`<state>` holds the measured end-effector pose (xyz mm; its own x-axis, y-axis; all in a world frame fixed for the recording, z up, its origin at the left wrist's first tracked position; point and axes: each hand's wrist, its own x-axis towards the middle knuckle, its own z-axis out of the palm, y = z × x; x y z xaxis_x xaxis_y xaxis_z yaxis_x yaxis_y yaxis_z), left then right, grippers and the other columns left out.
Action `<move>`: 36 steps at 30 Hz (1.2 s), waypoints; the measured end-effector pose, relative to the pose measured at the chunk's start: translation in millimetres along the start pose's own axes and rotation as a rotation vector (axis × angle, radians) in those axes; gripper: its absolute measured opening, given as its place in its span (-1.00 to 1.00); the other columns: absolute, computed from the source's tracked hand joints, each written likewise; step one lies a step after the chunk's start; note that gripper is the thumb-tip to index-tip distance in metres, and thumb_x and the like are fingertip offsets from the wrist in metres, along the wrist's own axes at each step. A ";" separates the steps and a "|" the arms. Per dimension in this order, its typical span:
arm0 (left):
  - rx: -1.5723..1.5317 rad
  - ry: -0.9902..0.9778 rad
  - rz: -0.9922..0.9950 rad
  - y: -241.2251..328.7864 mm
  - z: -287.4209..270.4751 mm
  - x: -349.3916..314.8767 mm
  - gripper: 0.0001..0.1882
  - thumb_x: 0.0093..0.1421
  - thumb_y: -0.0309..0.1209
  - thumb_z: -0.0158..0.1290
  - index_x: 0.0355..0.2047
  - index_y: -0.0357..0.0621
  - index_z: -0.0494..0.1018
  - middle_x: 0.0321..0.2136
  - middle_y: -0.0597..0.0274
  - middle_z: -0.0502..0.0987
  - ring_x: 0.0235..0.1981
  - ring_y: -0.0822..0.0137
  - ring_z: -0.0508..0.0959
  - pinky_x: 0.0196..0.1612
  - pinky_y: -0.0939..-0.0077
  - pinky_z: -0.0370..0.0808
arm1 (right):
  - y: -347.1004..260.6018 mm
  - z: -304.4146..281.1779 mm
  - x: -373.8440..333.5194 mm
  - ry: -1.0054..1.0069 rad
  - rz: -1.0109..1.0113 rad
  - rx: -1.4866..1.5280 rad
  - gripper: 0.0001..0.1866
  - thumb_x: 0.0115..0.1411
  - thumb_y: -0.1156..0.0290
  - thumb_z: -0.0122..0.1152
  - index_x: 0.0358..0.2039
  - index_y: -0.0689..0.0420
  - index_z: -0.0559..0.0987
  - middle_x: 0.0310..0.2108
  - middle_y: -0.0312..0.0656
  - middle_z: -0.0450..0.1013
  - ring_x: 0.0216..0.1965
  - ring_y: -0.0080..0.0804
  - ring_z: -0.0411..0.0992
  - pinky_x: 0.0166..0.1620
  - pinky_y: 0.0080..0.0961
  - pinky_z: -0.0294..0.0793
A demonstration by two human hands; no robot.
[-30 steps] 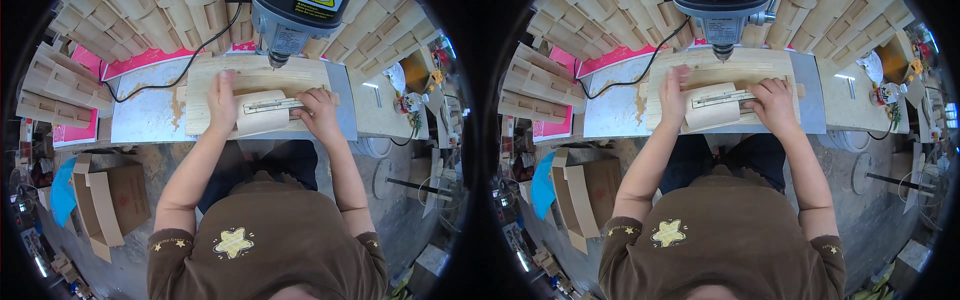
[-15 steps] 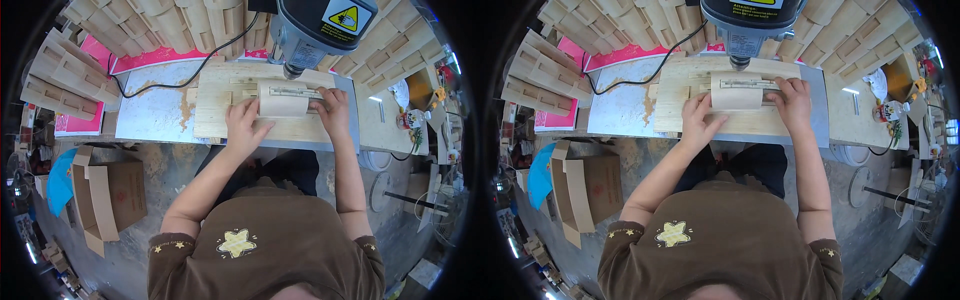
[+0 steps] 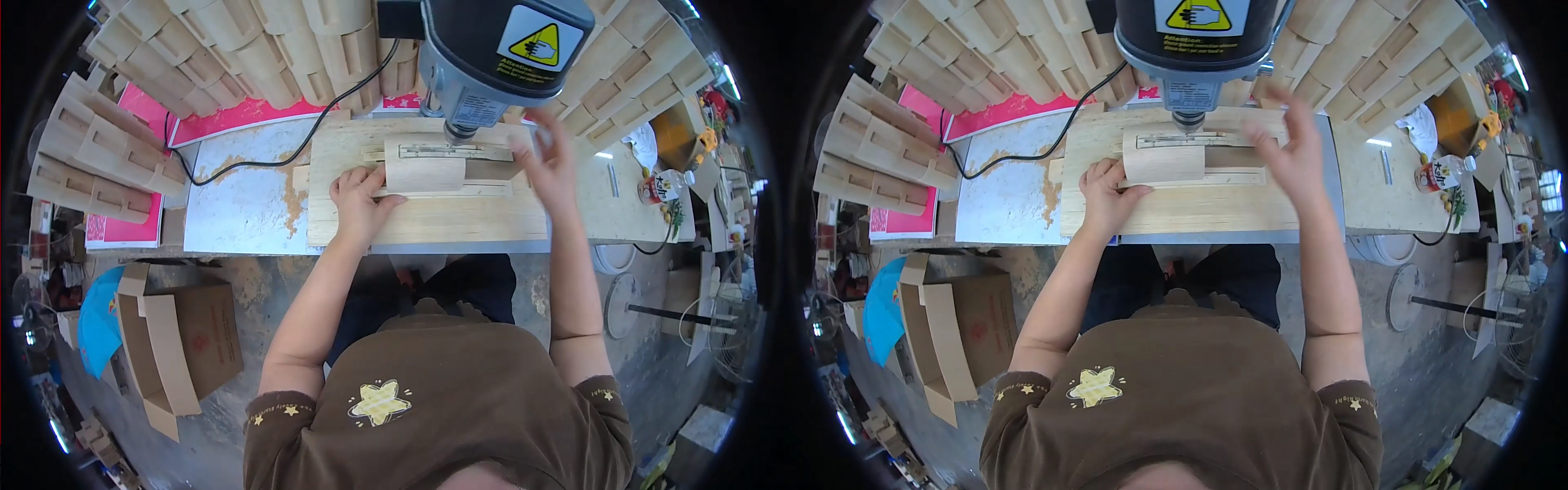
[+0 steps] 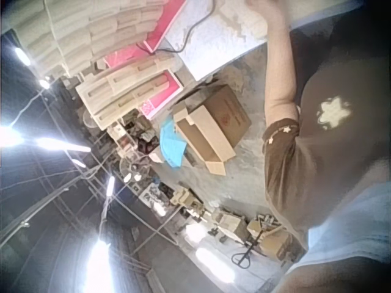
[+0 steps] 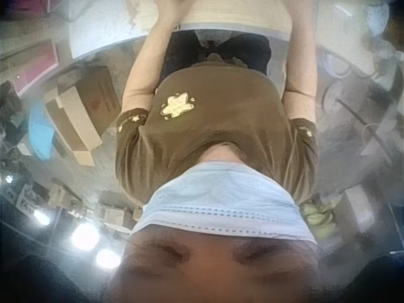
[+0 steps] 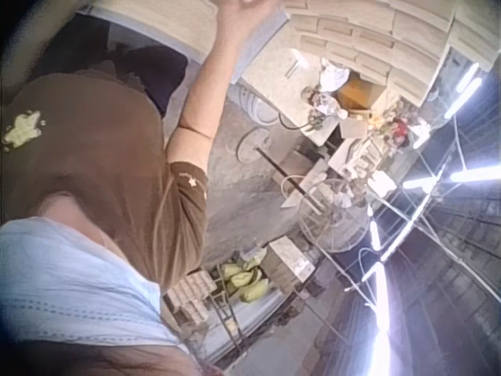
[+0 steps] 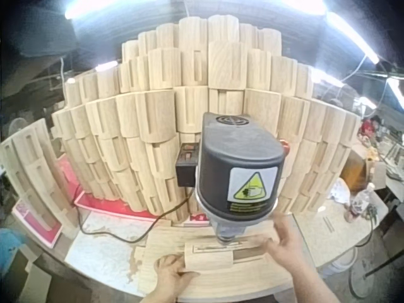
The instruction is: The person is using a drill press to drill holes into cylindrical wood pieces using a wooden guide jig.
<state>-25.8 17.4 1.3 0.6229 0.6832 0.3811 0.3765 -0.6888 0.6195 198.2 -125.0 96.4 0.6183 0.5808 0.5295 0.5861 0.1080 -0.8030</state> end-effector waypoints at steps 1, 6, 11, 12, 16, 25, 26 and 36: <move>0.013 -0.002 -0.001 -0.9 -2.1 -0.6 -0.52 -0.24 -0.28 0.31 -0.21 0.04 0.53 -0.39 0.35 0.43 -0.20 0.24 0.37 0.01 0.28 0.09 | -13.1 -5.8 20.4 0.065 -0.100 0.021 -0.65 0.07 0.47 0.22 -0.11 0.19 0.45 -0.17 -0.23 0.43 -0.14 -0.36 0.37 -0.08 -0.45 0.35; 0.029 0.010 0.043 1.1 -1.5 -1.8 -0.46 -0.27 -0.27 0.32 -0.17 0.00 0.51 -0.44 0.35 0.40 -0.23 0.25 0.36 -0.01 0.22 0.11 | -81.2 -21.9 112.3 0.165 -0.222 -0.107 -0.76 0.22 0.38 0.03 -0.16 0.24 0.47 -0.30 -0.21 0.43 -0.23 -0.50 0.38 -0.22 -0.57 0.37; 0.010 -0.005 0.038 3.3 7.4 -0.3 -0.49 -0.24 -0.27 0.31 -0.18 0.01 0.52 -0.45 0.35 0.40 -0.25 0.24 0.36 -0.06 0.24 0.12 | -115.8 -16.4 126.2 -0.061 -0.089 -0.261 -0.64 0.28 0.19 -0.08 -0.34 0.25 0.53 -0.56 -0.33 0.43 -0.54 -0.57 0.31 -0.46 -0.62 0.30; -0.004 -0.009 0.048 6.7 12.5 2.8 -0.49 -0.24 -0.27 0.31 -0.18 0.01 0.52 -0.45 0.35 0.40 -0.25 0.24 0.36 -0.06 0.24 0.12 | -124.2 -26.0 114.0 -0.011 -0.178 -0.432 -0.62 0.29 0.18 -0.10 -0.35 0.26 0.53 -0.56 -0.32 0.43 -0.54 -0.58 0.31 -0.46 -0.61 0.30; 0.021 0.009 0.008 4.3 -4.4 -4.4 -0.53 -0.24 -0.30 0.31 -0.22 0.02 0.53 -0.43 0.35 0.40 -0.24 0.24 0.36 -0.05 0.26 0.13 | -128.0 -27.5 60.8 -0.014 -0.303 -0.550 -0.79 0.18 0.33 0.08 -0.40 0.24 0.50 -0.58 -0.11 0.39 -0.59 -0.36 0.37 -0.52 -0.53 0.30; 0.026 0.013 0.017 2.9 -0.3 -2.1 -0.54 -0.24 -0.31 0.31 -0.23 0.04 0.53 -0.43 0.34 0.41 -0.25 0.23 0.38 -0.06 0.26 0.15 | -73.8 -5.4 -25.1 0.098 -0.281 -0.361 -0.92 0.08 0.56 0.09 -0.39 0.22 0.54 -0.69 -0.18 0.31 -0.68 -0.32 0.28 -0.55 -0.47 0.21; 0.020 0.006 -0.012 4.2 -0.7 -0.9 -0.60 -0.24 -0.35 0.31 -0.29 0.03 0.54 -0.43 0.36 0.43 -0.25 0.23 0.39 -0.04 0.27 0.16 | -63.8 -2.7 -28.2 0.096 -0.307 -0.339 -0.90 0.07 0.57 0.10 -0.37 0.21 0.54 -0.65 -0.19 0.34 -0.64 -0.31 0.30 -0.53 -0.46 0.22; 0.018 0.037 0.041 -6.3 9.3 -1.8 -0.51 -0.30 -0.29 0.31 -0.25 0.04 0.53 -0.44 0.27 0.39 -0.26 0.19 0.38 -0.11 0.23 0.18 | -27.2 5.8 -29.2 0.106 -0.477 -0.364 -0.87 0.00 0.53 0.16 -0.38 0.22 0.53 -0.58 -0.16 0.36 -0.57 -0.24 0.30 -0.48 -0.40 0.25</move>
<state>-23.0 18.3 -9.6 0.6122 0.6625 0.4318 0.3637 -0.7207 0.5902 161.1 -140.2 101.2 0.2817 0.4507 0.8471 0.9410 0.0428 -0.3356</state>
